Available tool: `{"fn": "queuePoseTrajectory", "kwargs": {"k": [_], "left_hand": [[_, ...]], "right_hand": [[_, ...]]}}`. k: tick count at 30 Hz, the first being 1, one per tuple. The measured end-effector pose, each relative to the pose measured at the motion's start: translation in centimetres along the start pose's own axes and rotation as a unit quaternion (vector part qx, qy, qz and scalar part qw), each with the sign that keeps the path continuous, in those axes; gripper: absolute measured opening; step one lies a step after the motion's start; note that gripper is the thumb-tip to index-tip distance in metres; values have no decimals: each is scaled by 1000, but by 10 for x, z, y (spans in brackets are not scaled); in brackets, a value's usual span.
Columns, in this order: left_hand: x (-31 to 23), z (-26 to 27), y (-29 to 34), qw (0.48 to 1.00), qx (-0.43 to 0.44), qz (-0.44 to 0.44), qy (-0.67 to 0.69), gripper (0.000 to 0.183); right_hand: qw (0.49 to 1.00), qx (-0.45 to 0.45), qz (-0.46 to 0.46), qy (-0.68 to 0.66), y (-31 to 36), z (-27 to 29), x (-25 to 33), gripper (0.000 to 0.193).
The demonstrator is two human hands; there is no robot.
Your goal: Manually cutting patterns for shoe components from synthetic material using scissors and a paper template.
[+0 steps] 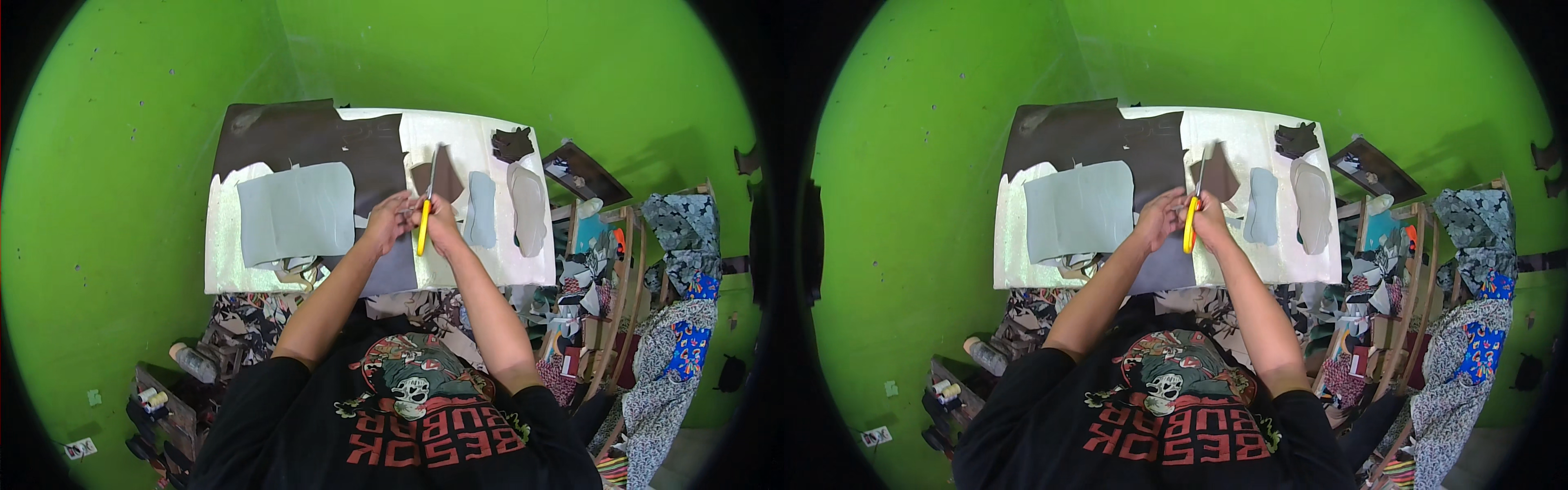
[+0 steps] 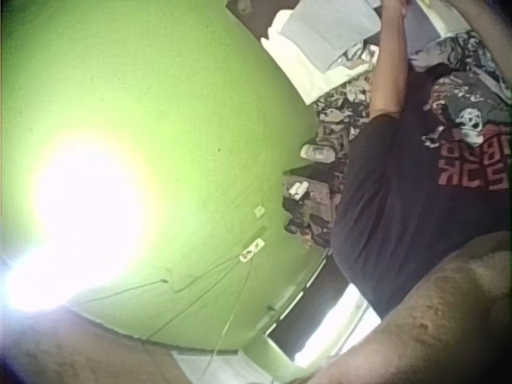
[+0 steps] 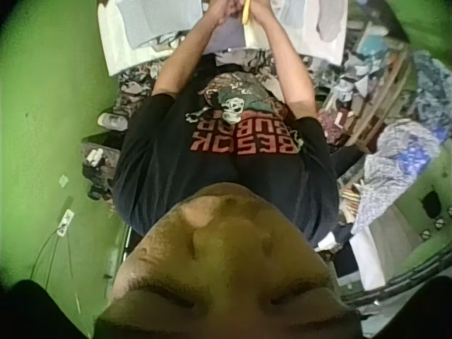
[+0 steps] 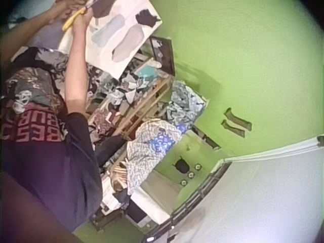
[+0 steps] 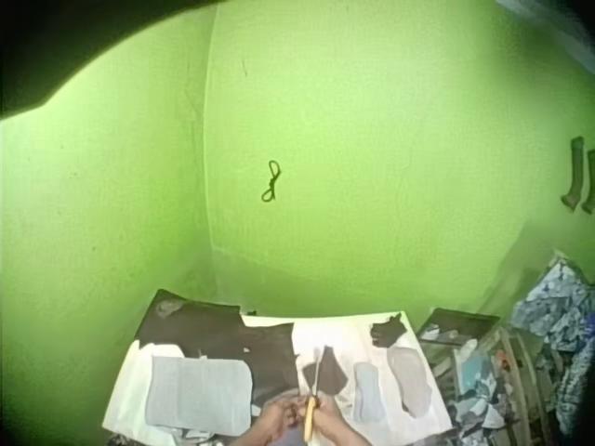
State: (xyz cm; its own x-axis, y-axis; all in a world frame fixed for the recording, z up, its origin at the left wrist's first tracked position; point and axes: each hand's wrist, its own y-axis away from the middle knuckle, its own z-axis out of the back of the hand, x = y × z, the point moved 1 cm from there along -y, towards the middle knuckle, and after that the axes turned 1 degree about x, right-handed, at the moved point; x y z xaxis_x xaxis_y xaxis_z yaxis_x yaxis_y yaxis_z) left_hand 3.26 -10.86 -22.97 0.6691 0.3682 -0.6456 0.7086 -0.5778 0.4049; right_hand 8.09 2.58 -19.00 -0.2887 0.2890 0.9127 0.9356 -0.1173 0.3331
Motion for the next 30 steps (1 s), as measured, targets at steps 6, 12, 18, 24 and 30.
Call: {"fn": "queuePoseTrajectory", "kwargs": {"k": [6,12,18,24,30], "left_hand": [[47,53,0,981,-80,139,-108,37],[55,89,-28,949,-70,29,-306,33],[39,54,-86,852,40,-123,-508,37],[24,-5,-152,695,-8,-66,-716,91],[41,-51,-209,626,-25,-68,-776,124]], "right_hand": [[994,-62,-69,50,8,16,-68,26],[986,-153,-59,-40,12,57,-106,44],[957,-277,-69,-55,-2,115,-103,28],[936,-338,-89,37,-39,146,-74,21],[951,-290,-67,88,-99,204,-74,21]]}}
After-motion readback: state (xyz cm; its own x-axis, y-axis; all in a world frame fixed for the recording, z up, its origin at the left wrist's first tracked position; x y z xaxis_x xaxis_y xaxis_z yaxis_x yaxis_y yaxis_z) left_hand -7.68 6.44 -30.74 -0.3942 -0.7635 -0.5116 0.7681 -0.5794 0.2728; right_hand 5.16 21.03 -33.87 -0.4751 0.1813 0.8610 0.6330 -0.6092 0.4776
